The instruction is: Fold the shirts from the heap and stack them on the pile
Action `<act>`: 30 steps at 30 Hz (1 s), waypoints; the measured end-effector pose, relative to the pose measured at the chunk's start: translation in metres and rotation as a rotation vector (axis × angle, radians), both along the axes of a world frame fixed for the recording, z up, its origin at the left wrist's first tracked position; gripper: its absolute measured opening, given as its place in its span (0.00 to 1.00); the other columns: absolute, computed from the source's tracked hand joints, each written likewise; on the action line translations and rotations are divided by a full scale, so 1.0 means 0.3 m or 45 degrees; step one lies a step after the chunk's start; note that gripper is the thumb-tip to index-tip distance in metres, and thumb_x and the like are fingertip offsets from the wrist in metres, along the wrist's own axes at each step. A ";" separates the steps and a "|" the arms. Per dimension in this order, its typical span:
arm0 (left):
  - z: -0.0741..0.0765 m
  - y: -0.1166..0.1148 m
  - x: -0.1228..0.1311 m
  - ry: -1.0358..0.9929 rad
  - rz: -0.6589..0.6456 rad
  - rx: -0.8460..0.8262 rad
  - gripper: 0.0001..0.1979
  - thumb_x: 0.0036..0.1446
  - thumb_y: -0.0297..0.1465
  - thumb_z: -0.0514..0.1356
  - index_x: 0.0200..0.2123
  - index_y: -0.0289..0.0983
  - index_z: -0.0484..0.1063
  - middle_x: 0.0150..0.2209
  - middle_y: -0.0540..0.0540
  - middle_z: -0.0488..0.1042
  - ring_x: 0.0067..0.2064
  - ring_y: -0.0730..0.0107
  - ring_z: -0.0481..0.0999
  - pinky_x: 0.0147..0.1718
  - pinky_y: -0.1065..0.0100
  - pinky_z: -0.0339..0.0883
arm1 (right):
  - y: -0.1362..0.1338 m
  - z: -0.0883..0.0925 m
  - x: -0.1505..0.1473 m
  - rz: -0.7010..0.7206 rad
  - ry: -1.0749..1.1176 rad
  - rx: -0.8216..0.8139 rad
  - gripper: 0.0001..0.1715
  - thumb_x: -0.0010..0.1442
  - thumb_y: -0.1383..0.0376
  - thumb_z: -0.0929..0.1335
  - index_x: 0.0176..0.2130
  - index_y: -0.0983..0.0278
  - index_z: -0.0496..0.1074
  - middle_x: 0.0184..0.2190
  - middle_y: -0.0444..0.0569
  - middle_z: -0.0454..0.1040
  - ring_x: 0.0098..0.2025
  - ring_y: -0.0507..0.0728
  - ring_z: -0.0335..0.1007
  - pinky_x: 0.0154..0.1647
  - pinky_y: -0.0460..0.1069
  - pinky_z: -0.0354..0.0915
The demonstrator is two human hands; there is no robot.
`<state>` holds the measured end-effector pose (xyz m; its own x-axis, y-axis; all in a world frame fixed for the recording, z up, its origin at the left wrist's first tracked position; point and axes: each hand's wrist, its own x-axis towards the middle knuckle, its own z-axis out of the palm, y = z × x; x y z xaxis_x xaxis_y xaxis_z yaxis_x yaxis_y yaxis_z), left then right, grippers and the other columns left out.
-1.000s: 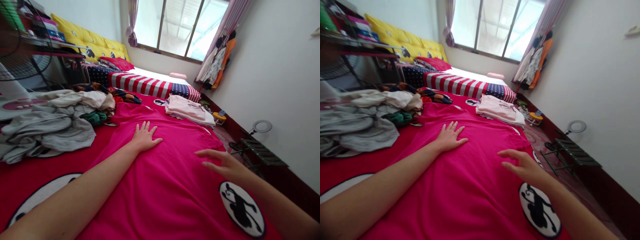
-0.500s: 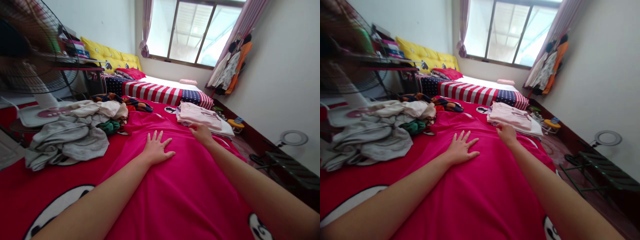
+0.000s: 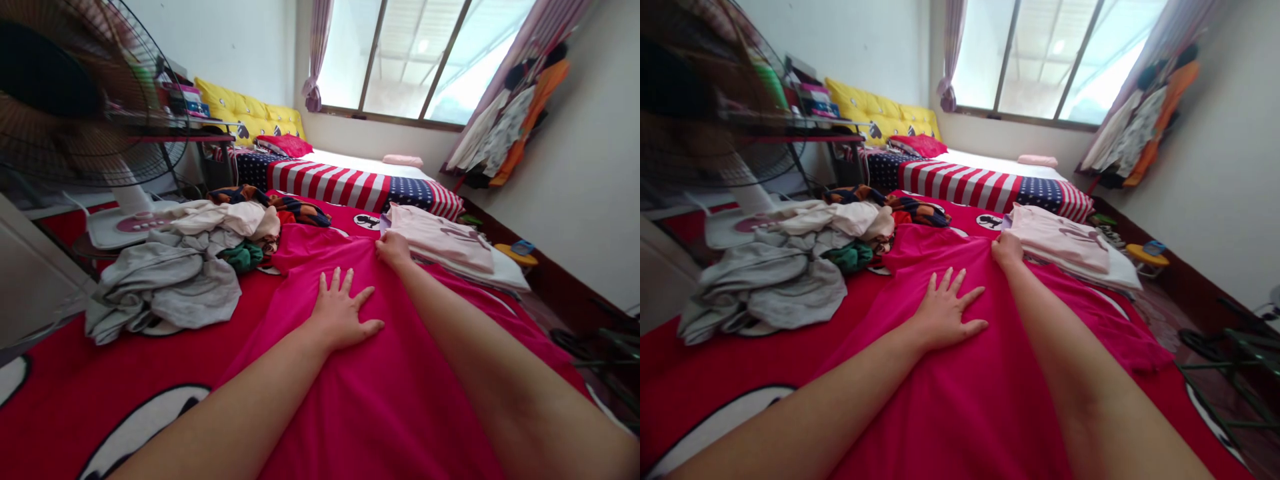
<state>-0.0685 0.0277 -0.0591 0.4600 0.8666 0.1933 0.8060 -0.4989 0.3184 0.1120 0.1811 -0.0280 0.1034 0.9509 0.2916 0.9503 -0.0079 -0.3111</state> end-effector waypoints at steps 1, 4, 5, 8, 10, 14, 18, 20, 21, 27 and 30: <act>0.000 0.001 0.000 -0.001 -0.002 -0.002 0.39 0.51 0.62 0.46 0.63 0.55 0.56 0.69 0.44 0.43 0.69 0.41 0.35 0.60 0.37 0.26 | -0.001 -0.010 -0.005 -0.007 0.019 0.029 0.12 0.57 0.67 0.64 0.31 0.67 0.76 0.29 0.56 0.78 0.37 0.60 0.75 0.42 0.50 0.66; 0.001 0.003 0.000 0.007 -0.001 -0.001 0.38 0.51 0.62 0.46 0.63 0.55 0.57 0.69 0.43 0.43 0.69 0.41 0.35 0.60 0.36 0.26 | -0.031 -0.024 -0.019 0.026 0.082 0.080 0.13 0.57 0.68 0.64 0.42 0.68 0.73 0.36 0.55 0.78 0.39 0.58 0.75 0.43 0.50 0.66; 0.001 0.003 0.000 0.010 0.000 0.002 0.38 0.51 0.62 0.46 0.63 0.55 0.57 0.69 0.43 0.43 0.69 0.41 0.35 0.60 0.36 0.26 | -0.051 -0.022 -0.019 0.054 0.103 0.086 0.16 0.57 0.68 0.65 0.45 0.68 0.71 0.37 0.53 0.78 0.39 0.56 0.75 0.42 0.49 0.66; 0.001 0.002 0.001 0.017 0.006 0.007 0.38 0.51 0.62 0.46 0.63 0.55 0.56 0.69 0.43 0.43 0.69 0.41 0.35 0.60 0.36 0.26 | -0.141 -0.009 0.020 0.223 0.117 0.157 0.15 0.56 0.66 0.66 0.45 0.65 0.71 0.38 0.49 0.78 0.39 0.55 0.74 0.43 0.48 0.67; 0.002 0.000 0.002 0.019 0.008 0.002 0.38 0.51 0.62 0.46 0.63 0.55 0.56 0.69 0.44 0.42 0.69 0.41 0.35 0.60 0.36 0.26 | -0.213 -0.009 0.096 0.390 0.071 0.247 0.11 0.57 0.64 0.65 0.39 0.64 0.74 0.38 0.50 0.78 0.41 0.57 0.74 0.45 0.50 0.67; 0.004 -0.001 0.001 0.028 0.005 -0.007 0.39 0.51 0.62 0.46 0.63 0.54 0.56 0.69 0.42 0.43 0.68 0.40 0.36 0.60 0.36 0.27 | -0.321 -0.033 0.329 0.424 -0.080 0.167 0.16 0.60 0.61 0.61 0.39 0.62 0.76 0.45 0.52 0.77 0.48 0.58 0.72 0.53 0.52 0.64; 0.001 0.005 0.002 0.043 0.015 -0.012 0.39 0.51 0.63 0.45 0.63 0.55 0.55 0.69 0.43 0.43 0.69 0.41 0.36 0.60 0.36 0.27 | -0.392 -0.036 0.427 0.008 -0.240 0.110 0.23 0.61 0.60 0.60 0.49 0.69 0.73 0.56 0.64 0.68 0.59 0.67 0.63 0.58 0.64 0.58; -0.001 0.008 0.003 0.049 0.019 -0.014 0.40 0.50 0.64 0.44 0.63 0.55 0.54 0.69 0.44 0.43 0.69 0.41 0.35 0.60 0.36 0.27 | -0.440 -0.034 0.368 0.015 -0.285 0.125 0.28 0.63 0.57 0.59 0.56 0.68 0.67 0.61 0.62 0.63 0.64 0.67 0.55 0.60 0.67 0.54; -0.001 0.009 0.003 0.052 0.017 -0.016 0.40 0.50 0.64 0.44 0.64 0.55 0.54 0.69 0.44 0.43 0.69 0.41 0.35 0.60 0.36 0.27 | -0.467 -0.036 0.321 0.096 -0.293 0.124 0.30 0.64 0.56 0.58 0.59 0.66 0.64 0.63 0.59 0.59 0.66 0.65 0.52 0.62 0.67 0.51; 0.008 0.010 -0.002 0.049 0.027 -0.037 0.41 0.51 0.63 0.44 0.64 0.51 0.54 0.69 0.43 0.44 0.69 0.45 0.37 0.62 0.39 0.30 | -0.550 -0.040 0.092 0.200 -0.335 -0.308 0.36 0.65 0.49 0.54 0.66 0.61 0.52 0.68 0.53 0.47 0.69 0.62 0.40 0.64 0.69 0.45; 0.013 0.032 -0.010 -0.029 0.074 -0.061 0.41 0.54 0.58 0.49 0.65 0.40 0.55 0.68 0.40 0.48 0.69 0.50 0.43 0.64 0.45 0.36 | -0.531 -0.005 0.041 -0.078 -0.379 -0.420 0.36 0.63 0.50 0.58 0.63 0.67 0.58 0.65 0.63 0.53 0.66 0.68 0.49 0.61 0.72 0.45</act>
